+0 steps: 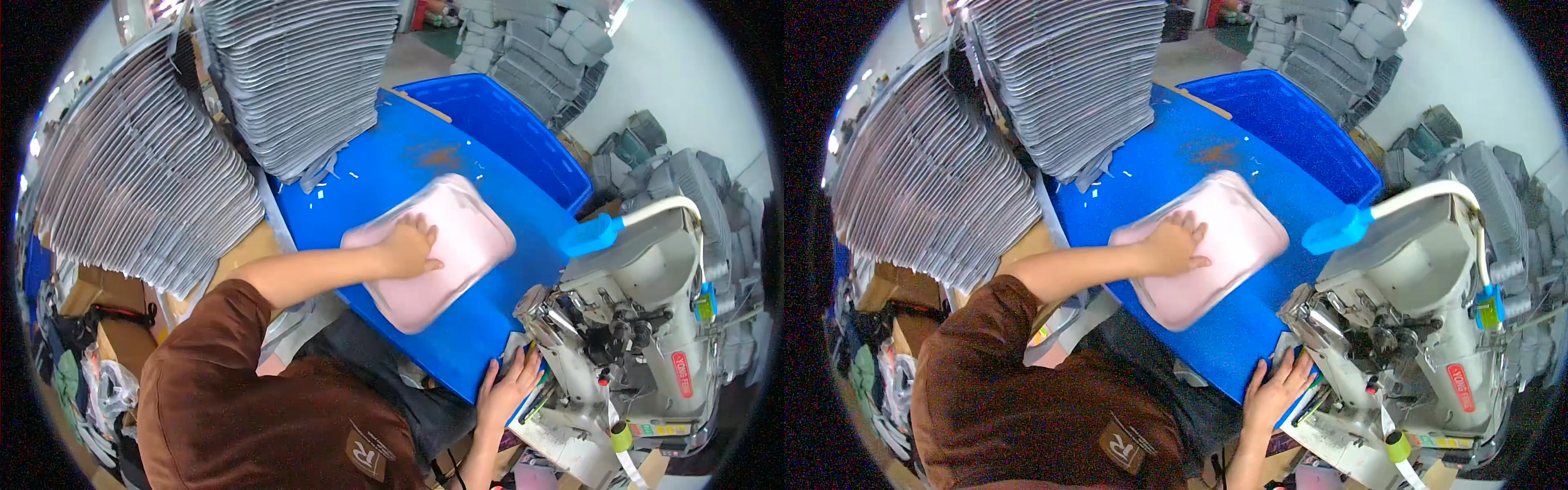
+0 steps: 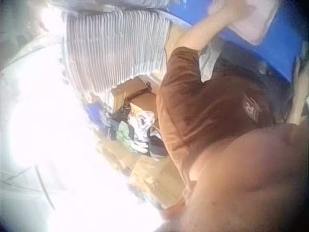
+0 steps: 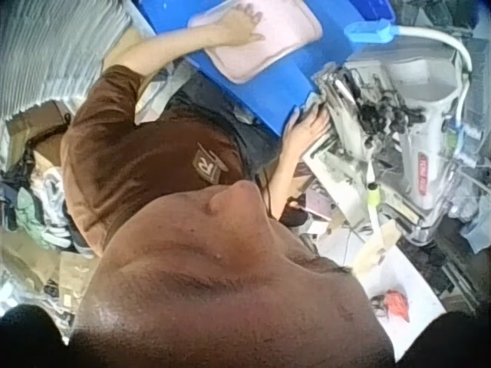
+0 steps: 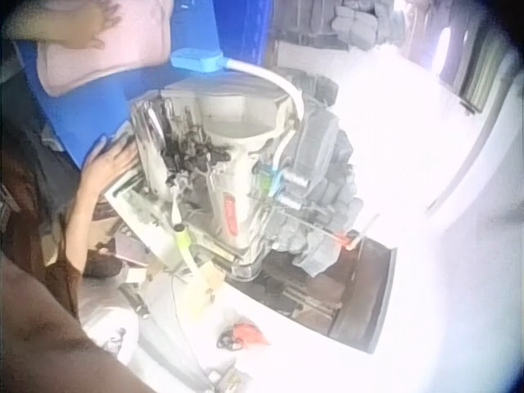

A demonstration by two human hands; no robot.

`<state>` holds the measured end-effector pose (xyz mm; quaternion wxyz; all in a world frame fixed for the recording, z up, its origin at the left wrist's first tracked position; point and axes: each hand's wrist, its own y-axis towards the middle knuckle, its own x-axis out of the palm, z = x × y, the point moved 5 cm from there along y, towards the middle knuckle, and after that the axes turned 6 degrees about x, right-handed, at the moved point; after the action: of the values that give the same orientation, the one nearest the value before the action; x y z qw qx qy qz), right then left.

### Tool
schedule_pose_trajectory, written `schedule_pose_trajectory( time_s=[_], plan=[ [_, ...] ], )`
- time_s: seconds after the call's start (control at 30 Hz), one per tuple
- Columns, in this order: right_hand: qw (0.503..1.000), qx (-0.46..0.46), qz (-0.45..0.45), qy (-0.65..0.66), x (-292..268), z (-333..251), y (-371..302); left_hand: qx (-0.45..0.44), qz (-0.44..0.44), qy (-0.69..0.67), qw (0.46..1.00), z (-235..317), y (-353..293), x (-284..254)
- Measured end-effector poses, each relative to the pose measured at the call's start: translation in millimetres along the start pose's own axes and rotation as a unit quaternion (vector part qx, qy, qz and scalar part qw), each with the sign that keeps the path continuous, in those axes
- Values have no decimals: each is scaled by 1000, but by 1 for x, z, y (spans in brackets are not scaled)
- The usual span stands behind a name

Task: Sewing fabric and mesh components together using an industrial sewing machine to assemble pouches.

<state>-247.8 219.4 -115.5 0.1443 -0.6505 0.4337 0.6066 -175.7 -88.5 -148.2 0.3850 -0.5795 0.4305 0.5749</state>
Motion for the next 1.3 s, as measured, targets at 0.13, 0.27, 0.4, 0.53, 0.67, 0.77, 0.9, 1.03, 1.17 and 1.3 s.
schedule_pose_trajectory(
  time_s=[0.13, 0.27, 0.4, 0.53, 0.67, 0.77, 0.9, 1.03, 1.17, 1.3],
  plan=[
    [997, -34, -3, 66, -11, -14, -3, 72, -190, -130, 970, 21, 1, -35],
    [971, -116, -63, 197, -21, -50, -7, 178, 17, -112, 977, 8, 0, -22],
    [950, -232, -82, 190, -7, -90, -7, 93, 2, -149, 984, 5, -14, -14],
    [931, -263, -131, 219, -1, -114, -16, 88, -4, -163, 983, -7, -22, -20],
    [924, -303, -117, 200, 10, -120, -30, 27, -75, -144, 986, 1, -32, -30],
    [940, -279, -91, 172, 8, -99, -19, -20, -94, -148, 984, -7, -43, -25],
    [948, -223, -123, 189, -3, -71, -22, 110, -28, -238, 965, 2, -58, -20],
    [966, -164, -63, 191, -46, -43, -12, 107, -62, -391, 912, 15, -59, -43],
    [947, -6, 281, 157, -134, 30, 5, 152, 140, -523, 827, 67, -15, -105],
    [957, 52, 286, 17, -166, 54, 34, 170, 138, -673, 706, 105, 27, -105]
  ],
)
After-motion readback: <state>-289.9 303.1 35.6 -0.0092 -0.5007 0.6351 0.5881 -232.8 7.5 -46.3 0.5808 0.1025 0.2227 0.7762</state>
